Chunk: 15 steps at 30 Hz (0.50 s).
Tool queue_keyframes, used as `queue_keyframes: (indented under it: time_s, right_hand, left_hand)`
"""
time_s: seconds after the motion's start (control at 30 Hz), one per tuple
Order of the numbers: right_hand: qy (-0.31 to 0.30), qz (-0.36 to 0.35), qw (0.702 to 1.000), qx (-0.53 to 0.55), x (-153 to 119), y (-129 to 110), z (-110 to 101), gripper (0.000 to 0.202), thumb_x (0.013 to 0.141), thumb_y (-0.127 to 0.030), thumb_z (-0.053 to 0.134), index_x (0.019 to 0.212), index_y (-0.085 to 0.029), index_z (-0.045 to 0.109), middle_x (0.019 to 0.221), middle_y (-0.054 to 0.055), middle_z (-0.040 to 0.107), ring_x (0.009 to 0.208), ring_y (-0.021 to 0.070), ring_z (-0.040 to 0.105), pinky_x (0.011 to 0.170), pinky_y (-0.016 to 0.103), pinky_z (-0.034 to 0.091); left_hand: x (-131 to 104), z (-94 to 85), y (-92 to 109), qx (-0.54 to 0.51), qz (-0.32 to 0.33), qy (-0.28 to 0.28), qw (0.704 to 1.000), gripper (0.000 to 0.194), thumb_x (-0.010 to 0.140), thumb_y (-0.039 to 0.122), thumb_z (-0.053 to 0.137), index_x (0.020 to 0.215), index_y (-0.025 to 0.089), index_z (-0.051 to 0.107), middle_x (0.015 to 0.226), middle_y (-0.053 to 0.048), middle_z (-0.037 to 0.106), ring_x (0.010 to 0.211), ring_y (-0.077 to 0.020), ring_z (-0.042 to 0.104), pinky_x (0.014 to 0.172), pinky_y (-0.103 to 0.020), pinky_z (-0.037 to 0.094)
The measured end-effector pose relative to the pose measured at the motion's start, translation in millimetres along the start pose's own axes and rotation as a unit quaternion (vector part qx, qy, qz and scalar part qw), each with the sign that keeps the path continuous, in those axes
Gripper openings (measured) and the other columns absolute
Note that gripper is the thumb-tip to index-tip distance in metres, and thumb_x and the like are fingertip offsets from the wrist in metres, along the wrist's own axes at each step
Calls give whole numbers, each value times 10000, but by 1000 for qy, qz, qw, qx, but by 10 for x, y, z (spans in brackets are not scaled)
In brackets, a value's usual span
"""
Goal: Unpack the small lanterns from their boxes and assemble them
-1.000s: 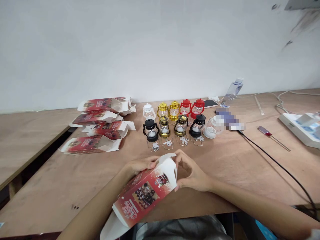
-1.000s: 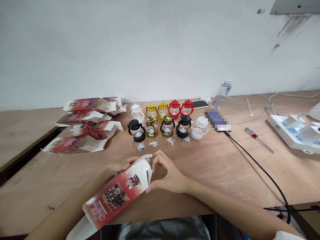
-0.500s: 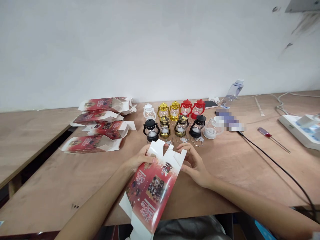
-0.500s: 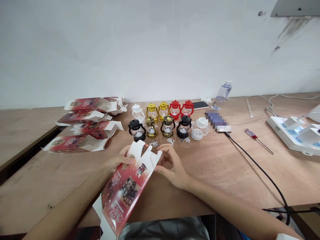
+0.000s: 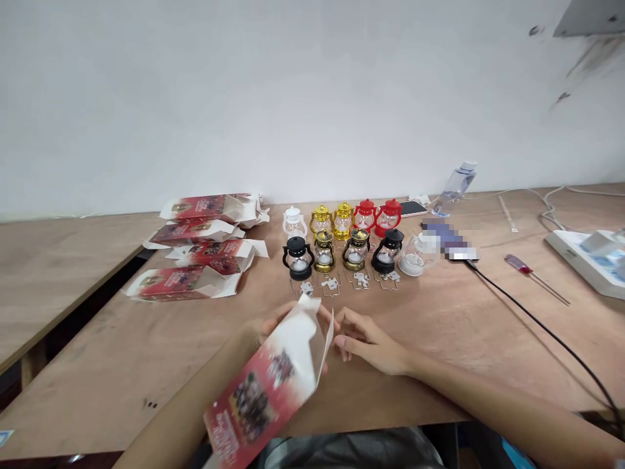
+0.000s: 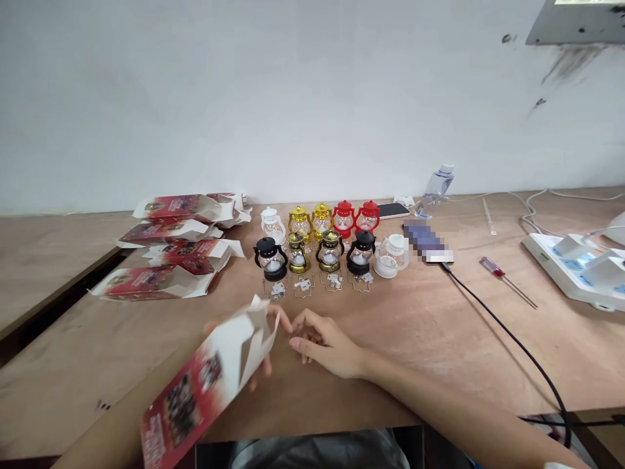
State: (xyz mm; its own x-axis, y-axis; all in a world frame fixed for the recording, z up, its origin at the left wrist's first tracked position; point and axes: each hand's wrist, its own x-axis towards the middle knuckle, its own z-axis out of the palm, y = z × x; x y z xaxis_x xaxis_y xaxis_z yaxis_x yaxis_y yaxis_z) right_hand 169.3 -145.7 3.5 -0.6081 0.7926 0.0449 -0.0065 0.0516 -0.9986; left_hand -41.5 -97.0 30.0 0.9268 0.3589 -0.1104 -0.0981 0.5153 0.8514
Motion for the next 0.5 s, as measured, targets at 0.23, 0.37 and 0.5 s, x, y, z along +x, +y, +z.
queue_keyframes:
  time_s: [0.23, 0.37, 0.5]
  right_hand:
    - [13, 14, 999, 38, 27, 8, -6, 322, 806, -475, 570, 904, -187, 464, 681, -40, 529, 539, 71, 511, 523, 215, 443]
    - [20, 25, 998, 49, 39, 3, 3, 339, 772, -477, 609, 868, -189, 458, 671, -49, 512, 527, 67, 506, 511, 215, 449]
    - [30, 24, 998, 44, 58, 31, 0, 332, 768, -464, 617, 868, -186, 465, 639, -61, 506, 498, 63, 505, 484, 208, 449]
  left_hand:
    - [-51, 83, 139, 59, -169, -298, 938, 763, 313, 229, 885, 1026, 162, 621, 747, -96, 708, 605, -269, 660, 505, -328, 516]
    - [-228, 0, 306, 68, 227, 304, 923, 548, 290, 234, 869, 779, 226, 621, 603, 45, 669, 431, -128, 567, 382, -199, 460]
    - [-330, -182, 931, 54, 368, 502, 781, 280, 533, 152, 740, 728, 195, 544, 588, 85, 633, 480, -72, 571, 494, -164, 508]
